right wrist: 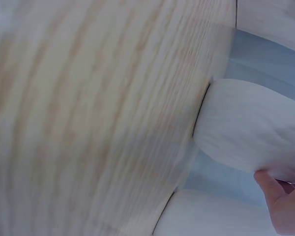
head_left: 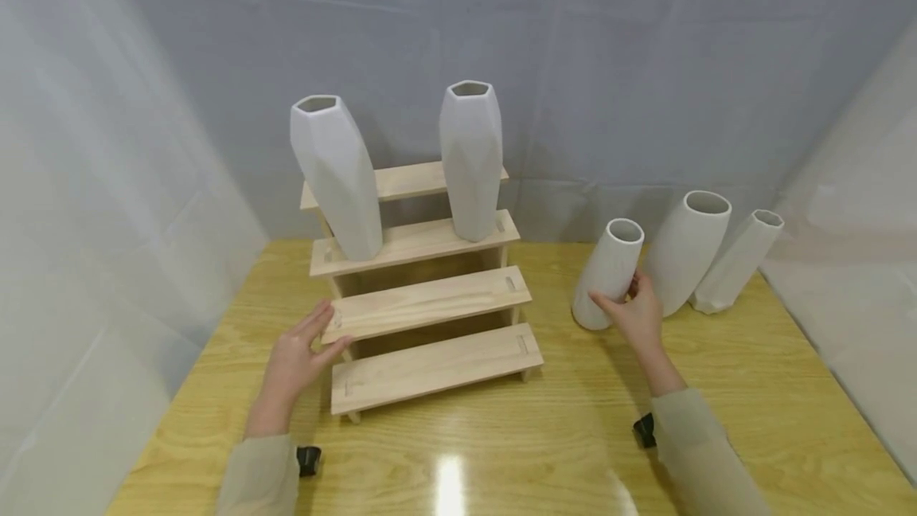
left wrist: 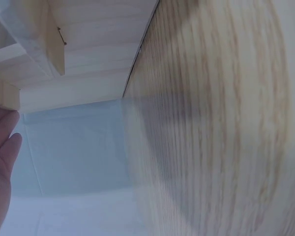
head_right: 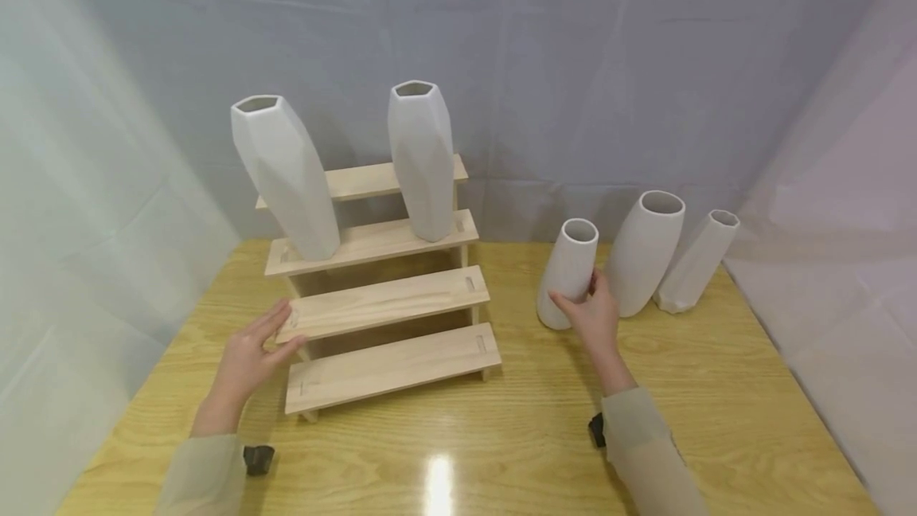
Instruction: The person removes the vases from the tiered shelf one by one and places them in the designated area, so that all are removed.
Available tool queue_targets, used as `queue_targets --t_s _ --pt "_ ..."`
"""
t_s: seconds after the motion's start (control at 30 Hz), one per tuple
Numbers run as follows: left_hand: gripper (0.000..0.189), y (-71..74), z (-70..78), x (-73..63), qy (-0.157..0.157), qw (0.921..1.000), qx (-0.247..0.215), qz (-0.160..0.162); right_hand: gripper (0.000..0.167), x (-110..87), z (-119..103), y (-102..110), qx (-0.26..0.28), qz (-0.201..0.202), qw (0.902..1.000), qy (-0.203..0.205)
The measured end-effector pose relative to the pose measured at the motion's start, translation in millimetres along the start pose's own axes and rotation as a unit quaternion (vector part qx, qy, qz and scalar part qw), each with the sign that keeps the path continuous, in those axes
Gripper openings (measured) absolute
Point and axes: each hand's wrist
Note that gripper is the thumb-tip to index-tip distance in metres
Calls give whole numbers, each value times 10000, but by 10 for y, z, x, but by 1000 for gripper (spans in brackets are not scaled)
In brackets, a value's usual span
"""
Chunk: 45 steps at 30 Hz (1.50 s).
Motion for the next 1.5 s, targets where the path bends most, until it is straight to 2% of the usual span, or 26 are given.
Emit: queue_targets --t_s 0.5,1.1,1.5 --pt "61 -11 -16 -6 55 10000 41 -12 67 43 -22 -47 47 -12 9999 -102" --pt "61 -3 -8 -7 -23 10000 6 27 73 263 -39 -166 -198 52 9994 -278" --pt "61 0 -11 -6 -57 10000 18 63 75 307 -89 -192 -235 0 9990 -384"
Point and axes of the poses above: each hand's wrist, its own x-axis towards the middle knuckle, its own y-axis out of the back of the hand, z = x × y, and after that the axes turned 13 degrees about -y, right-handed
